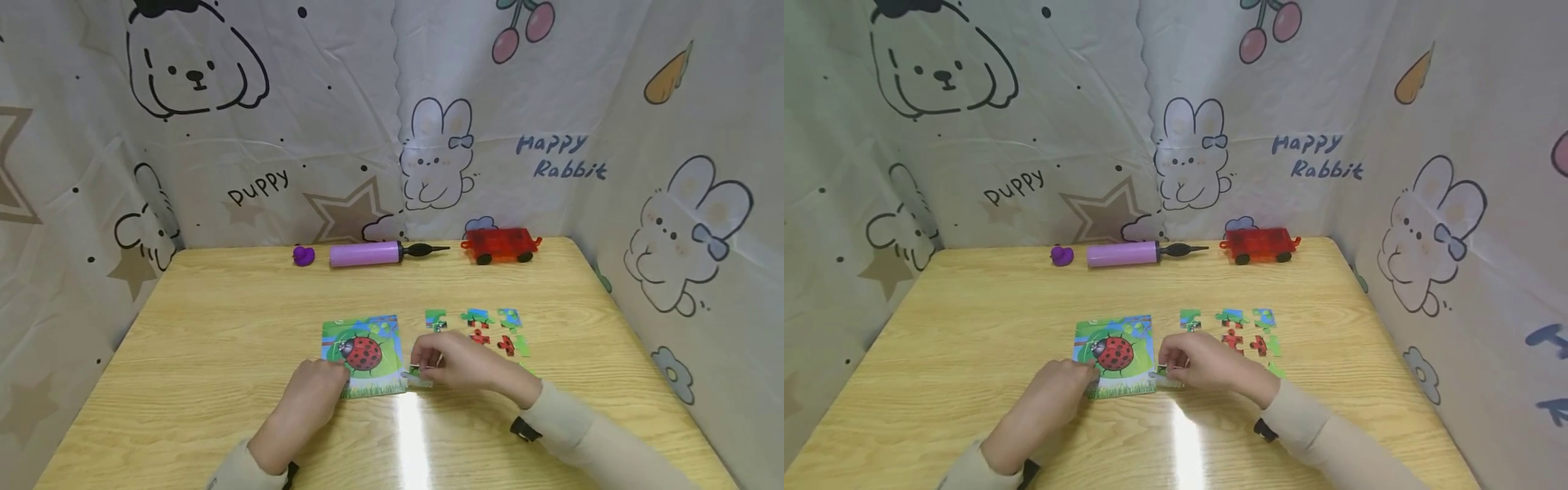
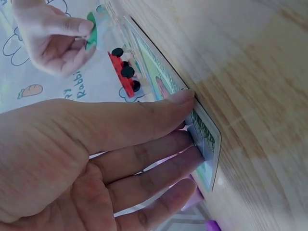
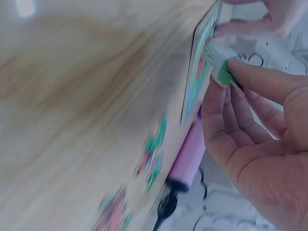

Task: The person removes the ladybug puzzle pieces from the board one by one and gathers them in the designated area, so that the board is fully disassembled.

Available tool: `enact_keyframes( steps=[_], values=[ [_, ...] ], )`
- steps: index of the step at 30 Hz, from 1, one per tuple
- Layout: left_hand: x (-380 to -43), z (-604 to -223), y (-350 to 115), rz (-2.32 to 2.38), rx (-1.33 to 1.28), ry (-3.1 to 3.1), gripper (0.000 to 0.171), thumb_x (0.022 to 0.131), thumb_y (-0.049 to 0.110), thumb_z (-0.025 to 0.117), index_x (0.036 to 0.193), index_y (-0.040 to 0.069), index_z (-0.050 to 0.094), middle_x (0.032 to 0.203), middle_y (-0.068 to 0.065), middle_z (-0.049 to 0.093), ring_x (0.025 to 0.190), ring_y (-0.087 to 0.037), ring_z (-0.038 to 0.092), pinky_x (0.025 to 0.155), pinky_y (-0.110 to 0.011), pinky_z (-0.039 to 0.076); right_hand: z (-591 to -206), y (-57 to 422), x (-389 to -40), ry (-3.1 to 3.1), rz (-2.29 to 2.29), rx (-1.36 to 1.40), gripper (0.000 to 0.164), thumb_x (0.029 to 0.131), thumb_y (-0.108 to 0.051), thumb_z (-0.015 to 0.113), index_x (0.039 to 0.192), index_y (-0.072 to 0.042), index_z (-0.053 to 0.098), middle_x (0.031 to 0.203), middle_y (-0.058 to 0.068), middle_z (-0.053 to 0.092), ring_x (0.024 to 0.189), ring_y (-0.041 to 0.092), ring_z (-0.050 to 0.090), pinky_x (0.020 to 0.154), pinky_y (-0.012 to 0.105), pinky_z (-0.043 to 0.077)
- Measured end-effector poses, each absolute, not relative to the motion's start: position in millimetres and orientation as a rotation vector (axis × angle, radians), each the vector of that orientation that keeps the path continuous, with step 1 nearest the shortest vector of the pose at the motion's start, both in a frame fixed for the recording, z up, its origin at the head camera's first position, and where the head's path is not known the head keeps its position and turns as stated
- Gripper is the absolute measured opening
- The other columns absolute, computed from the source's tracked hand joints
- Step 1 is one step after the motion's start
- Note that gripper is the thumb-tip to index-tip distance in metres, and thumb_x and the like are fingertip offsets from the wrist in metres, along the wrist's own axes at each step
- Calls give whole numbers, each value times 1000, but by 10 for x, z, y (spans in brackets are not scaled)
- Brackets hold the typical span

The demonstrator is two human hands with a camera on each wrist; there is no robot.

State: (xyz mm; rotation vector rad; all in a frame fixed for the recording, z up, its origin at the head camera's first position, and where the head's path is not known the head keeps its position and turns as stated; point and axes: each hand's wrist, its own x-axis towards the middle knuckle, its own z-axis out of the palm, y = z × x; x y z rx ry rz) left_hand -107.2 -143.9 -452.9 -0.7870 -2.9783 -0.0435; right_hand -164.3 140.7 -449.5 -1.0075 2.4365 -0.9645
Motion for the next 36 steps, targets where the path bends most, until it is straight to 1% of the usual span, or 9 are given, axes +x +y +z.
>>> enact_keyframes(
  steps=[6,10,14,16,21,27,31,33,36],
  values=[
    [-1071,-4542,-1423,-36,-769,-2984,17,78,-8,84,82,7,77,79,-6,75,69,-24,70,60,-39,58,-4486,1799,-1627,2461,-968,-929,12,96,-5,74,102,-16,71,90,-4,72,81,2,66,74,21,60],
    [-1062,-4544,-1429,-35,-767,-2991,16,79,-7,84,84,7,78,80,-6,76,69,-23,70,61,-39,58,-4498,2009,-1627,2469,-938,-901,14,95,-3,73,100,-15,72,90,-5,72,81,2,64,73,22,59],
    [-1057,-4539,-1425,-25,-769,-3003,15,80,-6,84,86,7,78,86,-7,78,70,-23,70,62,-39,58,-4514,2176,-1619,2479,-901,-857,15,93,0,73,98,-14,71,88,-4,71,79,2,63,70,22,57],
    [-1055,-4536,-1425,-12,-768,-3005,15,80,-5,83,87,8,79,88,-7,79,70,-23,69,62,-39,57,-4527,2227,-1612,2487,-877,-830,14,94,-1,74,98,-14,71,88,-5,70,78,2,62,68,21,56],
    [-1051,-4528,-1434,27,-770,-2998,16,80,-4,84,87,8,78,88,-6,79,68,-21,67,61,-37,56,-4569,2262,-1594,2546,-832,-784,13,92,-5,78,97,-14,71,87,-7,69,76,0,59,66,21,53],
    [-1047,-4522,-1432,14,-768,-2993,16,80,-5,84,87,8,78,88,-6,79,69,-22,68,61,-37,56,-4565,2226,-1558,2629,-789,-770,13,91,-3,79,95,-13,72,87,-6,71,76,-1,59,66,21,53],
    [-1043,-4521,-1433,23,-773,-2992,16,80,-5,84,88,8,78,91,-6,80,70,-22,68,62,-38,57,-4559,2169,-1515,2698,-723,-761,13,90,-3,80,96,-13,75,85,-7,71,73,-2,56,64,20,50],
    [-1045,-4522,-1433,24,-772,-3000,16,80,-5,84,89,8,79,92,-6,80,70,-23,69,63,-39,58,-4564,2138,-1496,2742,-661,-773,14,89,-1,80,90,-14,75,82,-8,67,72,-1,52,63,20,47],
    [-1049,-4524,-1436,10,-769,-3013,16,81,-6,83,90,7,79,91,-6,79,71,-23,69,64,-40,58,-4571,2100,-1470,2778,-600,-785,21,89,1,79,80,-16,71,79,-7,61,71,2,47,62,20,42]
  ],
)
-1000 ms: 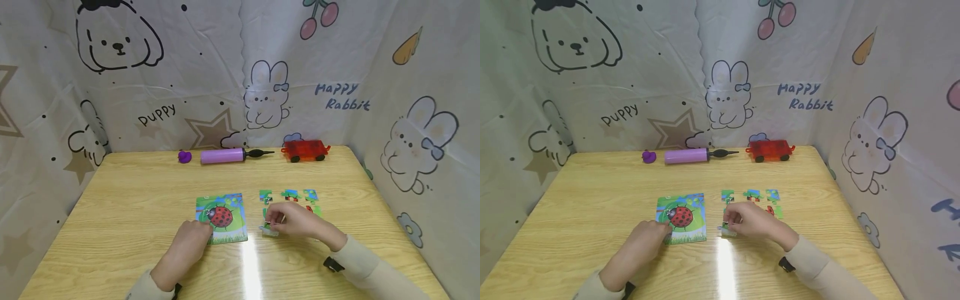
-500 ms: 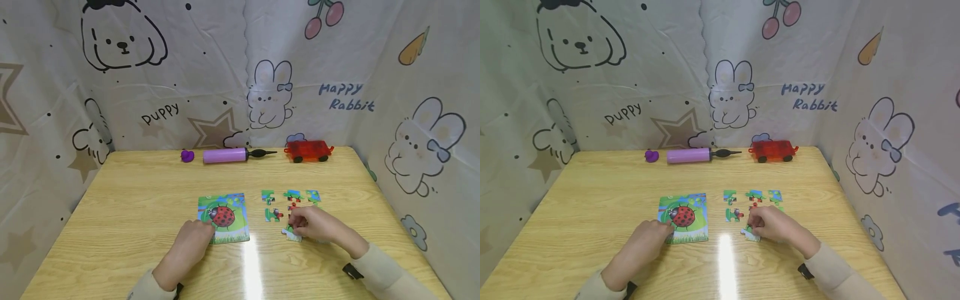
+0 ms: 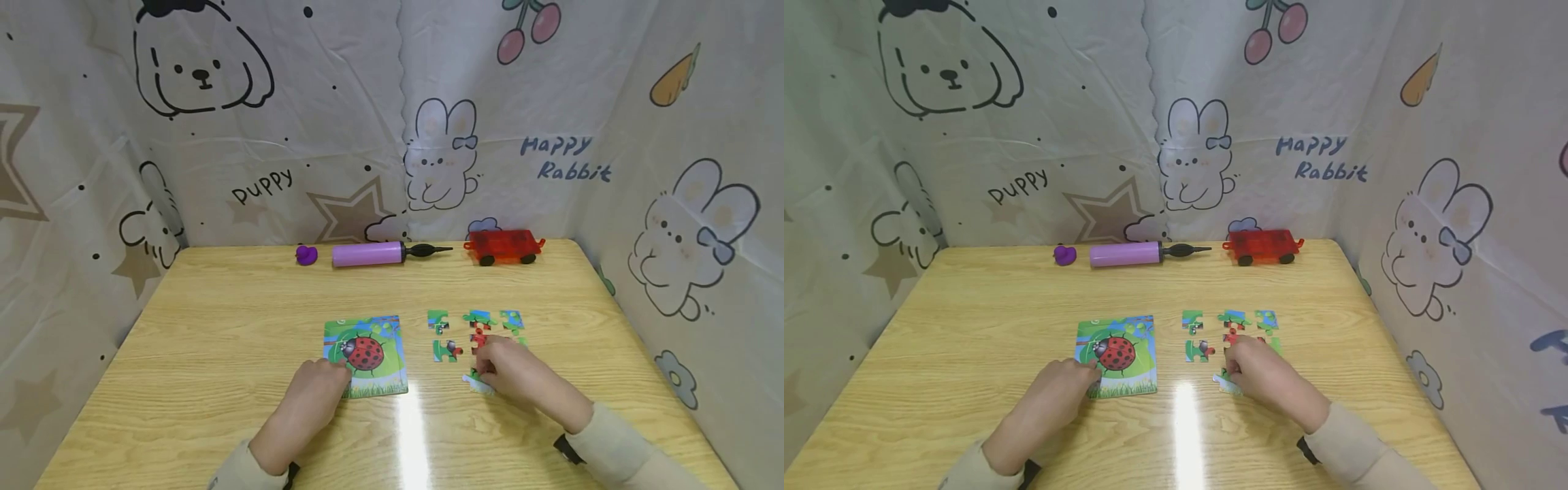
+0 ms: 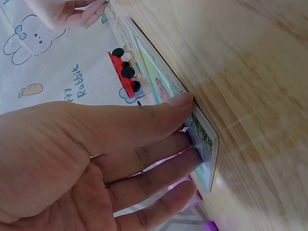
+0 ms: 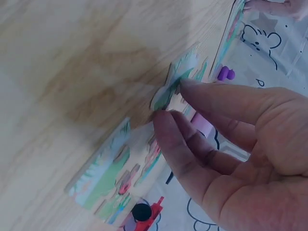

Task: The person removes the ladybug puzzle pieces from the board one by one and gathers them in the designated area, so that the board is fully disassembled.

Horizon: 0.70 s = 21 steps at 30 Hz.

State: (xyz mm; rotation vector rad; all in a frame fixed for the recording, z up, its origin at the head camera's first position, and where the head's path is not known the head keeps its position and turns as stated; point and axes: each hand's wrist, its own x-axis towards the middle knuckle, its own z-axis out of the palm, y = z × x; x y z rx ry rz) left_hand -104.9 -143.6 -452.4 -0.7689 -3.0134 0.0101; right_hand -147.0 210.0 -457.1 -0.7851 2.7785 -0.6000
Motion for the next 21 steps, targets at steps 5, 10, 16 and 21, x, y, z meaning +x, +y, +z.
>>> enact_keyframes(
  steps=[5,10,16,21],
  values=[
    [-1067,-4517,-1472,-67,-787,-3036,14,83,-5,81,91,7,79,95,-8,80,76,-25,71,69,-42,61,-4576,2070,-1456,2782,-595,-798,28,88,5,76,74,-17,66,78,-6,59,70,4,44,61,20,41],
    [-1103,-4508,-1552,-213,-844,-3041,19,81,-7,81,96,5,78,104,-10,75,91,-28,70,79,-45,63,-4572,2027,-1477,2810,-626,-865,25,86,5,76,76,-16,67,74,-5,59,68,3,42,60,19,39],
    [-1152,-4484,-1664,-319,-921,-3039,33,77,12,92,106,6,78,115,-11,69,108,-30,65,87,-50,60,-4521,1804,-1549,2838,-663,-964,12,92,-10,79,85,-16,72,77,-7,61,70,3,46,63,20,43],
    [-1230,-4476,-1758,-362,-908,-3095,48,89,28,85,131,9,72,139,-17,63,130,-37,60,102,-59,55,-4491,1480,-1650,2771,-698,-1013,4,96,-15,76,97,-11,77,90,2,71,78,15,59,69,25,51]
  ],
)
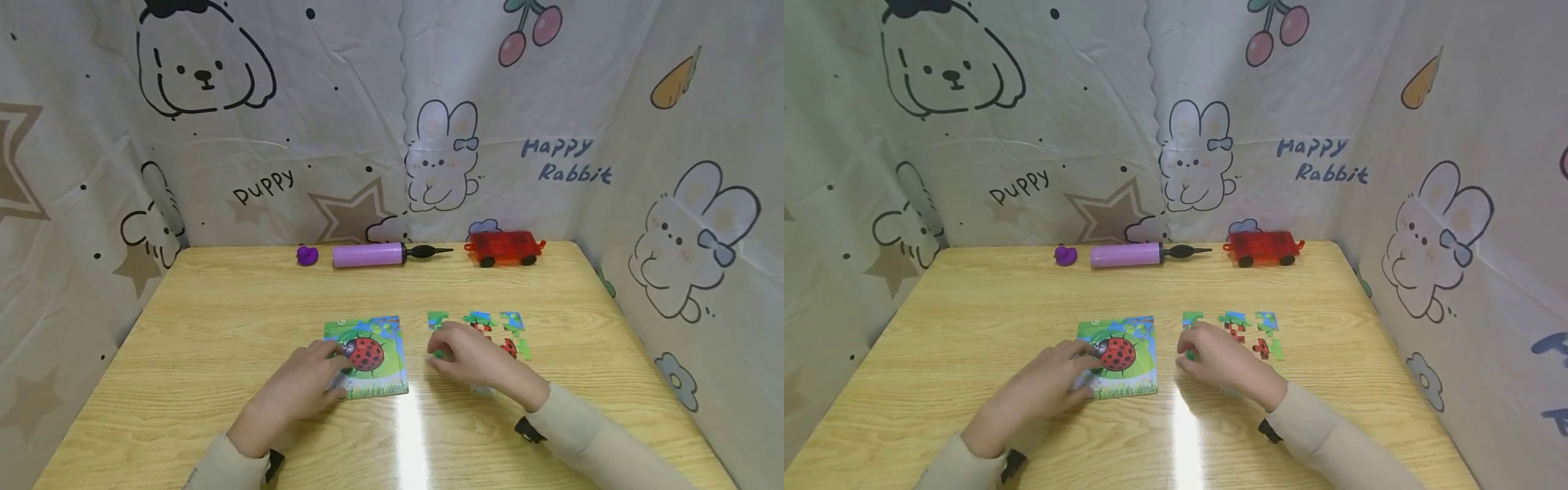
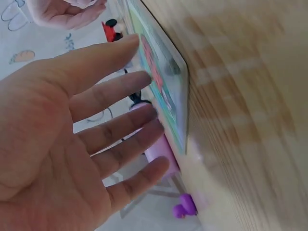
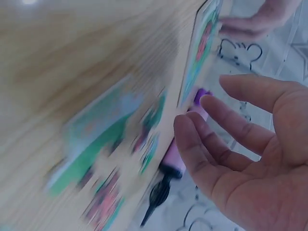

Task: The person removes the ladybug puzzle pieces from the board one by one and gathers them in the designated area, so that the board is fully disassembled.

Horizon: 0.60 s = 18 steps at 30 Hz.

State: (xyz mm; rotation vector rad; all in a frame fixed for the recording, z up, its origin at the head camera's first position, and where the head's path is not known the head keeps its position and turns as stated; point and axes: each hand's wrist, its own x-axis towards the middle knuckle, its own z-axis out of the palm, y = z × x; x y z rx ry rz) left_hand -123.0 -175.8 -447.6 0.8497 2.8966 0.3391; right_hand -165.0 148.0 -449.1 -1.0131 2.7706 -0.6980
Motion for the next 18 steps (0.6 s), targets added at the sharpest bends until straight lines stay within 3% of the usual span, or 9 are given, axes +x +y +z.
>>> enact_keyframes(
  steps=[4,9,18],
  values=[
    [-1287,-4493,-1845,373,697,2822,69,96,35,77,154,8,52,164,-20,44,152,-46,40,118,-70,38,-4517,1162,-1699,2704,-677,-1076,22,97,-18,75,113,-4,78,109,9,77,99,23,69,88,36,60],
    [-1303,-4512,-1933,406,540,2731,89,95,43,77,163,4,35,174,-18,27,160,-48,22,123,-77,21,-4540,766,-1716,2633,-608,-1076,37,96,-25,77,126,-3,74,123,11,74,115,25,66,98,39,59],
    [-1341,-4542,-1973,439,496,2711,97,91,52,79,164,6,35,174,-13,28,157,-51,28,119,-79,25,-4608,216,-1724,2647,-448,-1040,42,90,-39,83,115,-7,72,107,3,61,90,12,49,74,22,45]
  ],
)
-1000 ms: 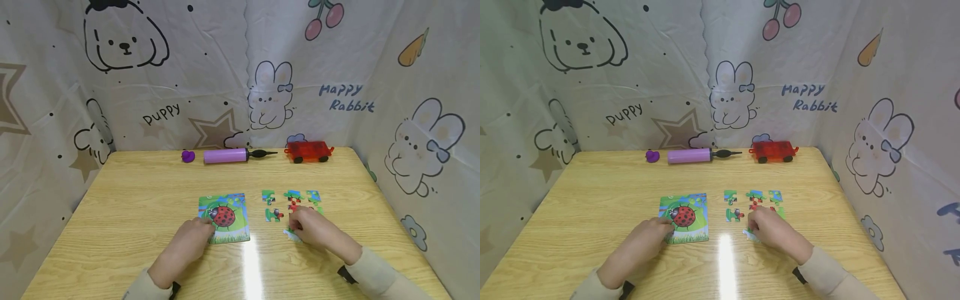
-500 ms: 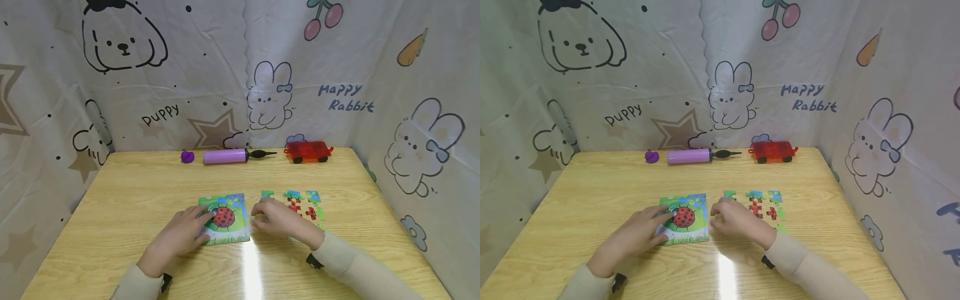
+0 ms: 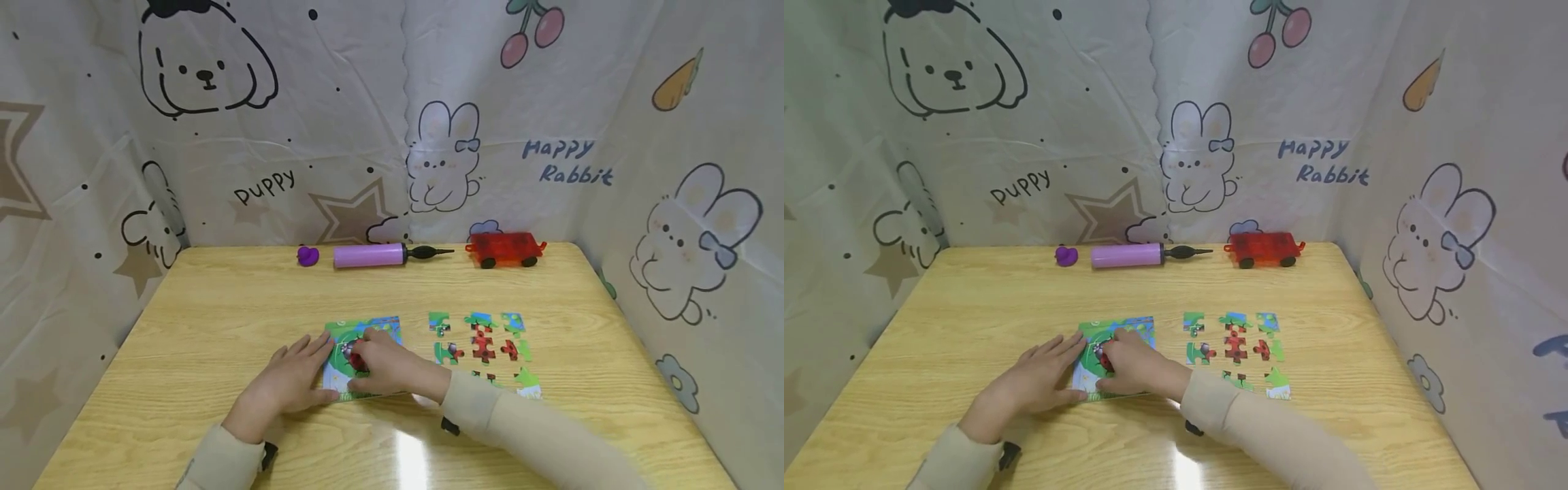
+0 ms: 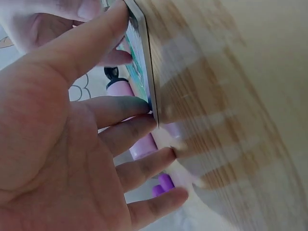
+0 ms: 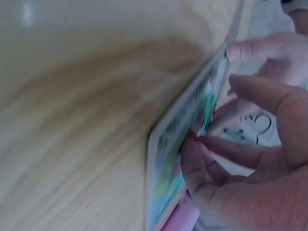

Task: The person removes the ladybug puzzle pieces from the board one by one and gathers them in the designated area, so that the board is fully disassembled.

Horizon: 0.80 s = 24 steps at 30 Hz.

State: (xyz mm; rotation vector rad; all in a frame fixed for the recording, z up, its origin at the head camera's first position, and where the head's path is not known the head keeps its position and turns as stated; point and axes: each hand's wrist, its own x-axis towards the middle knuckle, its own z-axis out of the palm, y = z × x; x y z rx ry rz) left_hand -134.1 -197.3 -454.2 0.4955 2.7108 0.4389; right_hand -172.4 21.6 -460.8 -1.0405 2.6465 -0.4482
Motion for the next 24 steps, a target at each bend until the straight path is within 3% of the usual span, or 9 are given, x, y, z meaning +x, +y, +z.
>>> enact_keyframes(
  steps=[4,7,11,17,21,24],
  values=[
    [-1363,-4532,-1968,426,512,2724,101,86,54,82,162,5,37,173,-12,32,155,-51,33,113,-79,35,-4638,69,-1680,2646,-433,-1021,47,90,-35,85,123,-5,70,106,1,60,89,9,47,73,17,43],
    [-1376,-4512,-1957,402,519,2734,102,84,52,85,161,4,40,172,-12,34,153,-51,36,110,-78,39,-4638,-6,-1659,2649,-402,-1019,43,89,-31,86,121,-6,71,104,-1,60,88,7,46,73,16,44],
    [-1385,-4492,-1939,366,517,2731,102,82,50,87,160,3,41,171,-13,36,152,-52,38,109,-77,41,-4628,-65,-1662,2640,-392,-1005,34,87,-28,88,109,-9,70,95,-5,56,86,8,45,73,18,41],
    [-1387,-4475,-1916,345,511,2713,102,83,49,87,161,3,40,171,-14,36,152,-52,38,110,-76,42,-4593,-59,-1696,2558,-517,-876,43,86,-25,89,115,-7,63,101,-3,57,87,8,46,73,18,44],
    [-1395,-4480,-1920,334,522,2721,102,83,50,87,161,3,40,170,-14,37,152,-51,38,110,-73,44,-4615,-21,-1714,2515,-730,-845,33,88,-12,86,108,-8,59,92,-3,61,78,5,51,68,16,47],
    [-1399,-4489,-1933,323,530,2727,101,82,51,87,160,5,42,170,-14,37,151,-51,39,109,-73,45,-4641,16,-1715,2471,-834,-876,35,89,-6,83,113,-9,58,84,-4,64,70,3,55,63,17,49]
  ],
)
